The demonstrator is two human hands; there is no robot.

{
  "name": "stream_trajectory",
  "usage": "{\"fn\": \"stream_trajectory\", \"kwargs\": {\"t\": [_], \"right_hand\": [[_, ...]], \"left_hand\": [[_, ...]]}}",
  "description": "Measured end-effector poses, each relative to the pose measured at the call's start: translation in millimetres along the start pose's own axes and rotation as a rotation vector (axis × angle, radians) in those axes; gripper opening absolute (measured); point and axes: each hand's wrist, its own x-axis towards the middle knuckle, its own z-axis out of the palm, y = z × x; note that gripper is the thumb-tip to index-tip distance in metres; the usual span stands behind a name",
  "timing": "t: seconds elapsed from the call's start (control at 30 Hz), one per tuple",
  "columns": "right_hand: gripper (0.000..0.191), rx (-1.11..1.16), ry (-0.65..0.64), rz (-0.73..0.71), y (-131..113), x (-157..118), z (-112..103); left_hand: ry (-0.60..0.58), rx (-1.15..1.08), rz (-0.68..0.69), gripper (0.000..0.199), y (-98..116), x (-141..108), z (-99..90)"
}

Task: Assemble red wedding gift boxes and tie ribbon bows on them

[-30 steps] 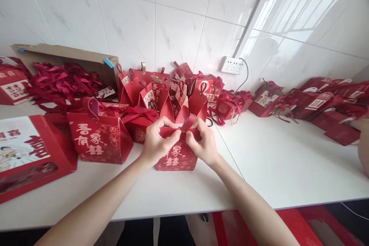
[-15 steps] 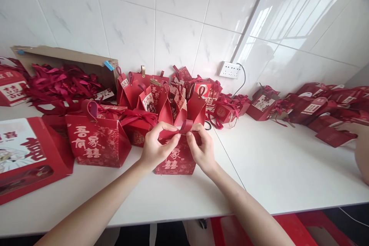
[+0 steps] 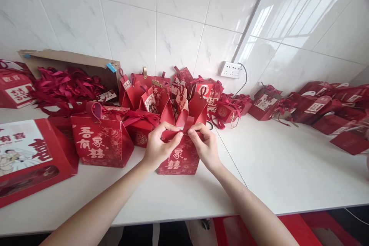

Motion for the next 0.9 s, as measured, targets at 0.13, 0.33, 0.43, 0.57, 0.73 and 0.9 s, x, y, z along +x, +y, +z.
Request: {"fn": "stream_trajectory", "kwargs": {"t": [0.13,0.33,0.43,0.57,0.73,0.9], "right_hand": [[0.009,0.009,-0.054,-0.047,0.8,-1.2,-2.9],[0.006,-0.011,-0.029,-0.069,2.3,-2.5,-1.2],[0.006,-0.021,-0.019,-0.055,1.8,-2.1,-0.4],[0.006,0.001,-0.040,-0.012,0.1,-1.1,-0.4],[0.005,0.036,-0.056,-0.014,1.2,-2.5,-1.3],[0.006,0.038,-0.084,0.001,1.1,-3.6,-3.7]], "left_hand": [[0.007,0.027,-0.023,0.008,0.8,-0.5,-0.6],[0.005,0.010,-0.040,0.007,1.4,0.5,0.1],[0.001,0.003,-0.052,0.006,1.0,1.4,0.3],[-0.021,0.003,-0.070,0.007,0.4,1.6,0.2],[-0.049,-0.015,-0.075,0.009,0.8,-0.4,-0.4],[-0.097,-0.053,-0.062,0.012,1.3,-1.6,-2.8]]}}
